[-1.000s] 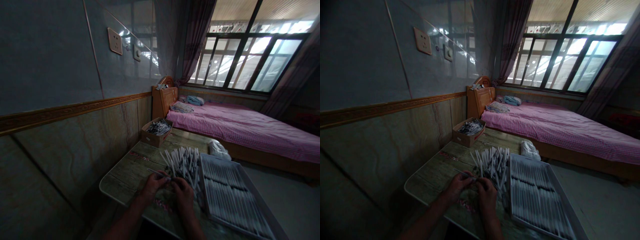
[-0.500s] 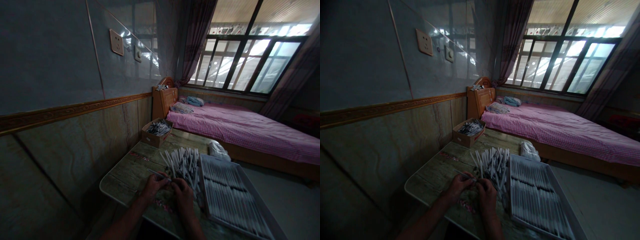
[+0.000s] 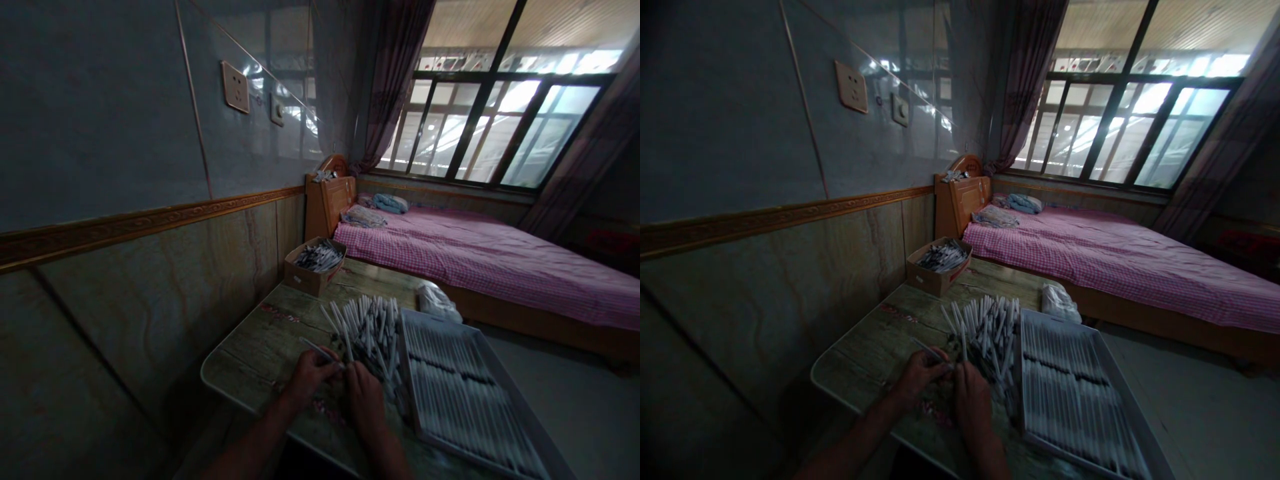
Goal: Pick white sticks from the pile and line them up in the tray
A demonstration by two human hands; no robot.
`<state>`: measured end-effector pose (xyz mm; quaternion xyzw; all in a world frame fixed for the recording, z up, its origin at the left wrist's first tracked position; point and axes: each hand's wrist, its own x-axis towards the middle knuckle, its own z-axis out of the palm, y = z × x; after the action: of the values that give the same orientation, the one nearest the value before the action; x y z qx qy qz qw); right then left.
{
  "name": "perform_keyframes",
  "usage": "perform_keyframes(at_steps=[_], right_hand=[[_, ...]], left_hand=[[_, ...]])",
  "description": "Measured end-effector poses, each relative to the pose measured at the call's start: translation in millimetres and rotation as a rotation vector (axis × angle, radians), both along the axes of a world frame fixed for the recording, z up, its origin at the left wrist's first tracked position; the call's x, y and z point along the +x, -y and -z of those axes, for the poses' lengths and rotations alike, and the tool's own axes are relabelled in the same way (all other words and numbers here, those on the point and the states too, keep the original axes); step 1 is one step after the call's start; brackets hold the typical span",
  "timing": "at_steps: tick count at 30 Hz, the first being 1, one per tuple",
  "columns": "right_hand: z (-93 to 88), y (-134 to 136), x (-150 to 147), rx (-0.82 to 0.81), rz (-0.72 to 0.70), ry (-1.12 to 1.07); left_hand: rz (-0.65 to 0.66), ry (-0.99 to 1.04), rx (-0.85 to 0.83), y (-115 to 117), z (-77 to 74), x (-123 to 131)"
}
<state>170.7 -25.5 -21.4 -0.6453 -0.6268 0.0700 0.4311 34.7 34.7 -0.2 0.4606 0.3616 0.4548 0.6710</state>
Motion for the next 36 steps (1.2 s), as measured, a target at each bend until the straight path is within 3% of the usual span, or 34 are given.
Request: perform_keyframes(at_steps=[6, 12, 18, 23, 36], right_hand=[[-7.8, 2.2, -2.0, -0.057, -0.044, -0.239], [-4.8, 2.7, 0.1, -0.067, -0.044, -0.171], [-12.0, 4.1, -2.6, -0.04, -0.048, -0.262], [-8.8, 3.9, -1.4, -0.104, -0.034, -0.214], [-8.1, 5.4, -1.7, -0.079, -0.061, -0.2]], left_hand=[[-0.021, 0.004, -0.014, -2.1, 0.8, 0.8], [0.023, -0.02, 0.0, 0.1, -1.9, -0.5], [-0.027, -0.02, 0.006, -1.6, -0.3, -0.4], [0.017, -0.068, 0.039, -2.5, 3.6, 0.4], [-0.013, -0.068, 0.029, -0.8, -1.7, 0.9]])
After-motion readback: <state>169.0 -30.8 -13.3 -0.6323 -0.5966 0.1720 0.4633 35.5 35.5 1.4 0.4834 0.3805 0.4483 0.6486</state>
